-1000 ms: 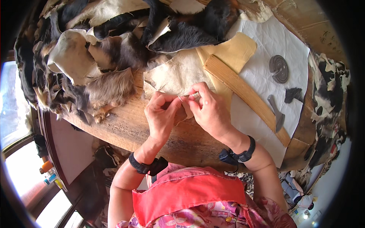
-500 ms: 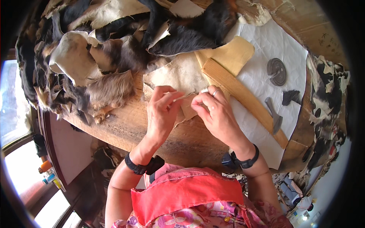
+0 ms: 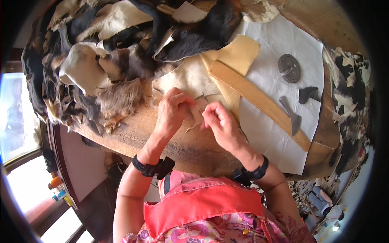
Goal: Cutting and sewing pieces of leather and fur pelts to create components for a garment or accessory.
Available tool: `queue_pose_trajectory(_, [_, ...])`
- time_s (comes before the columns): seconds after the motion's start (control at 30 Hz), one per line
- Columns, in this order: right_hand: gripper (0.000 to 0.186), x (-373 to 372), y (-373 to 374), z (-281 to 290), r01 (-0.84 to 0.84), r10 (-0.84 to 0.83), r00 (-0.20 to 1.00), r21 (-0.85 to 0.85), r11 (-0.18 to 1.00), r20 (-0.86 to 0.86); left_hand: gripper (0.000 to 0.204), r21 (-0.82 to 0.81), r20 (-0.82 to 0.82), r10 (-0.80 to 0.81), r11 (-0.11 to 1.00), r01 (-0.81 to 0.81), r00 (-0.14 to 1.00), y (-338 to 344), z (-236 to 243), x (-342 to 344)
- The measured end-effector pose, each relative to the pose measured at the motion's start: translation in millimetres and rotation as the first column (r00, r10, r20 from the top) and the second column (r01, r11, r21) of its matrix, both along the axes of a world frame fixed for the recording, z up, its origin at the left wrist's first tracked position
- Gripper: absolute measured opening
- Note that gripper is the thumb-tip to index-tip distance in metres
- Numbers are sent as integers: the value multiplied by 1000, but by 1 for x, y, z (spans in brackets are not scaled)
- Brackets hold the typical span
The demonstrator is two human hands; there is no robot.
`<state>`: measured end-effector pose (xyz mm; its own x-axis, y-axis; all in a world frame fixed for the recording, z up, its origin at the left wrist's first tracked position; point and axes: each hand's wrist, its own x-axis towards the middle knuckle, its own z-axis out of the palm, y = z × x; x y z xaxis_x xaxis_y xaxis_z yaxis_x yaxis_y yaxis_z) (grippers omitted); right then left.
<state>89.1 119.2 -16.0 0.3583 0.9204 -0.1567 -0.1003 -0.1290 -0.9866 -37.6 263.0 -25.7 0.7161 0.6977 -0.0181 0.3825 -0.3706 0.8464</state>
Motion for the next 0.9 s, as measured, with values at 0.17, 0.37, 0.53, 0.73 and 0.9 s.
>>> queue_pose_trajectory(0.17, [7, -2, -63, 9, -27, 25, 995, -21, 999, -97, 16, 154, -63, -17, 988, 26, 998, -7, 10, 12])
queue_pose_trajectory(0.37, [7, 33, -225, 64, 670, -657, 742, -182, 719, 137, 17, 576, -118, -105, 803, 154, 988, -36, 11, 28])
queue_pose_trajectory(0.53, [11, 105, -417, 28, 992, -729, -2, 96, 87, 684, 23, 808, -330, -24, 509, 296, 944, -34, -27, 18])
queue_pose_trajectory(0.73, [20, 160, -616, 8, 959, -88, -210, 188, -214, 974, 50, 666, -374, -57, 678, 310, 926, -53, -29, 28])
queue_pose_trajectory(0.9, [30, 211, -658, -22, 964, 280, 132, -57, -258, 951, 59, 678, -435, -25, 649, 346, 900, -45, -28, 15])
